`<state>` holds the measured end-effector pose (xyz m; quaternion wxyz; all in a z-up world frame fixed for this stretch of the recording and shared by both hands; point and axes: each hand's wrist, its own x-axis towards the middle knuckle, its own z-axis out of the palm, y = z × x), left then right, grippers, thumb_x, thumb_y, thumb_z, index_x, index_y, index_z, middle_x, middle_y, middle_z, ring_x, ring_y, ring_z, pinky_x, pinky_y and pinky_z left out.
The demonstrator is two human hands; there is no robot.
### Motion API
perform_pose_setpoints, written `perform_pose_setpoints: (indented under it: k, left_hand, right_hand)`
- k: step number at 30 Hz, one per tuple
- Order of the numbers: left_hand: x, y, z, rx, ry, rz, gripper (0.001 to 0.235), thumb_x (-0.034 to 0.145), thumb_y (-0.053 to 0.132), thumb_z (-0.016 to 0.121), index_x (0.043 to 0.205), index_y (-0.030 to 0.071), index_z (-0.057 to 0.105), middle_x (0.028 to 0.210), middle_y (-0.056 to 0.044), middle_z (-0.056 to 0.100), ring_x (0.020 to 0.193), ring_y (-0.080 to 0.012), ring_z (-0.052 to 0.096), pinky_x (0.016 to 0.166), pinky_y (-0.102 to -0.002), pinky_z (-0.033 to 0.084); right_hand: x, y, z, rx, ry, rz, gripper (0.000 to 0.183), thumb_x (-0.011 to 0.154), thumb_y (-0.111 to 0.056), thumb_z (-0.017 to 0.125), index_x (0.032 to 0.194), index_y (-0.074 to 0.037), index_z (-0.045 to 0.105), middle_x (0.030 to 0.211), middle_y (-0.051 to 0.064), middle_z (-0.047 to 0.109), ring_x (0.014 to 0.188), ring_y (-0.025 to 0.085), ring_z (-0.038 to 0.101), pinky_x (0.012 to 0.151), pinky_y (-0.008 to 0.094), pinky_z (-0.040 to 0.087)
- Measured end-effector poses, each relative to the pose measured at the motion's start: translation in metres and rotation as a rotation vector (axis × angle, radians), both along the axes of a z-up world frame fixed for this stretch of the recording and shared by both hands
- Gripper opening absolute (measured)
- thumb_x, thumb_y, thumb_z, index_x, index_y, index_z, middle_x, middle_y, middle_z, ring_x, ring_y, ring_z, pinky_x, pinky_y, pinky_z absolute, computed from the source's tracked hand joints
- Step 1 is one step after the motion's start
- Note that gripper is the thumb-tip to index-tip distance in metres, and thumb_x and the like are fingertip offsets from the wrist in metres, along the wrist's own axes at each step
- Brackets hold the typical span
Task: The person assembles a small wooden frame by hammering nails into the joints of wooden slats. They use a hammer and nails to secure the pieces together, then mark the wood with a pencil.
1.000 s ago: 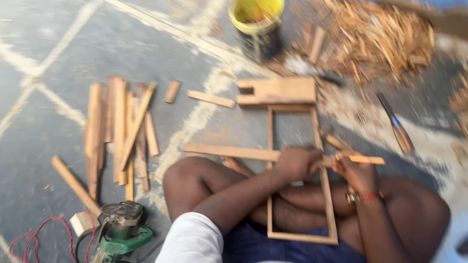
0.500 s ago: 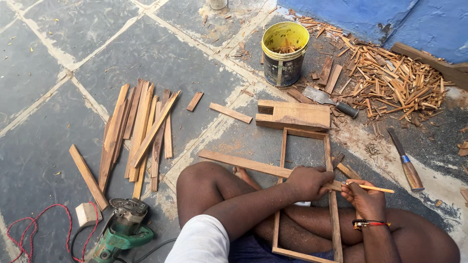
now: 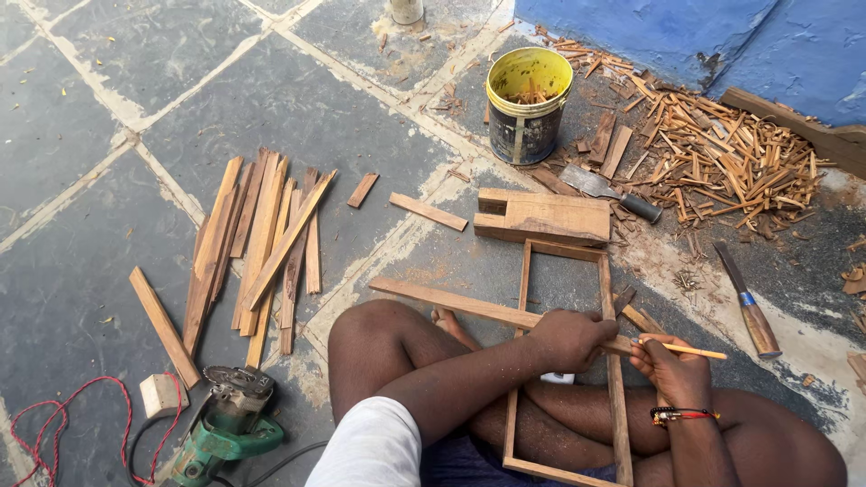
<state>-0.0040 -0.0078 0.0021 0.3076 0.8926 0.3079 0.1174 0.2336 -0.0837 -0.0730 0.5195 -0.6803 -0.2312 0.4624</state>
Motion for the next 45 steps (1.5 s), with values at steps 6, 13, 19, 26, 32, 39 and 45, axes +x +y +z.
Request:
perform_pose_setpoints:
  k: [6,13,19,26,32,39,45]
  left_hand:
    - [0.001,0.013,0.011,-0.125,0.205,-0.044,0.028,0.097,0.027,0.061,0.122,0.014,0.062,0.099,-0.013,0.075,0.094,-0.0335,0.075,0.079,-0.05,0.059]
    - [0.022,0.04,-0.036,-0.171,0.29,-0.075,0.037,0.088,0.024,0.068,0.123,0.018,0.072,0.111,-0.013,0.077,0.105,-0.0321,0.073,0.092,-0.048,0.057]
    - [0.024,0.04,-0.073,-0.19,0.127,-0.007,0.035,0.087,0.027,0.061,0.119,0.019,0.074,0.107,-0.016,0.075,0.102,-0.0375,0.071,0.089,-0.051,0.056]
    - [0.015,0.027,-0.016,-0.137,0.154,0.022,0.023,0.094,0.023,0.054,0.101,0.011,0.072,0.09,-0.019,0.075,0.087,-0.0401,0.073,0.076,-0.054,0.057]
    - [0.013,0.024,-0.003,-0.145,0.148,0.04,0.022,0.097,0.022,0.053,0.104,0.008,0.068,0.083,-0.016,0.074,0.08,-0.0362,0.074,0.071,-0.05,0.058]
    - [0.015,0.027,-0.008,-0.162,0.188,0.026,0.024,0.099,0.026,0.052,0.105,0.009,0.067,0.079,-0.016,0.074,0.076,-0.0356,0.075,0.069,-0.051,0.059]
    - [0.013,0.026,-0.011,-0.166,0.176,0.029,0.022,0.099,0.025,0.053,0.106,0.01,0.067,0.08,-0.016,0.074,0.077,-0.0357,0.075,0.07,-0.051,0.059]
  right_hand:
    - [0.007,-0.001,-0.008,0.055,0.077,-0.018,0.014,0.1,-0.005,0.067,0.107,0.007,0.066,0.095,0.017,0.073,0.081,0.021,0.074,0.071,0.03,0.063]
    - [0.009,0.0,-0.017,0.2,0.159,0.071,0.018,0.1,-0.012,0.071,0.109,0.004,0.067,0.092,0.013,0.072,0.076,0.018,0.07,0.068,0.028,0.059]
    - [0.012,-0.01,-0.015,0.096,0.191,0.07,0.022,0.095,-0.015,0.074,0.109,0.001,0.07,0.094,0.011,0.075,0.08,0.015,0.074,0.07,0.027,0.062]
    - [-0.018,-0.008,0.029,0.029,0.126,0.0,0.013,0.097,-0.008,0.07,0.104,0.002,0.07,0.092,0.014,0.076,0.077,0.015,0.075,0.067,0.026,0.063]
    - [-0.027,-0.002,0.044,0.013,0.078,-0.015,0.009,0.097,-0.003,0.069,0.103,0.003,0.068,0.091,0.014,0.076,0.076,0.013,0.074,0.065,0.024,0.063]
    - [-0.022,0.003,0.035,-0.017,0.065,-0.023,0.011,0.097,-0.004,0.068,0.106,0.003,0.069,0.091,0.014,0.076,0.076,0.013,0.075,0.066,0.024,0.063]
    - [-0.02,-0.004,0.039,-0.045,0.125,-0.011,0.01,0.097,-0.004,0.069,0.104,0.003,0.069,0.091,0.014,0.076,0.075,0.014,0.075,0.066,0.026,0.064]
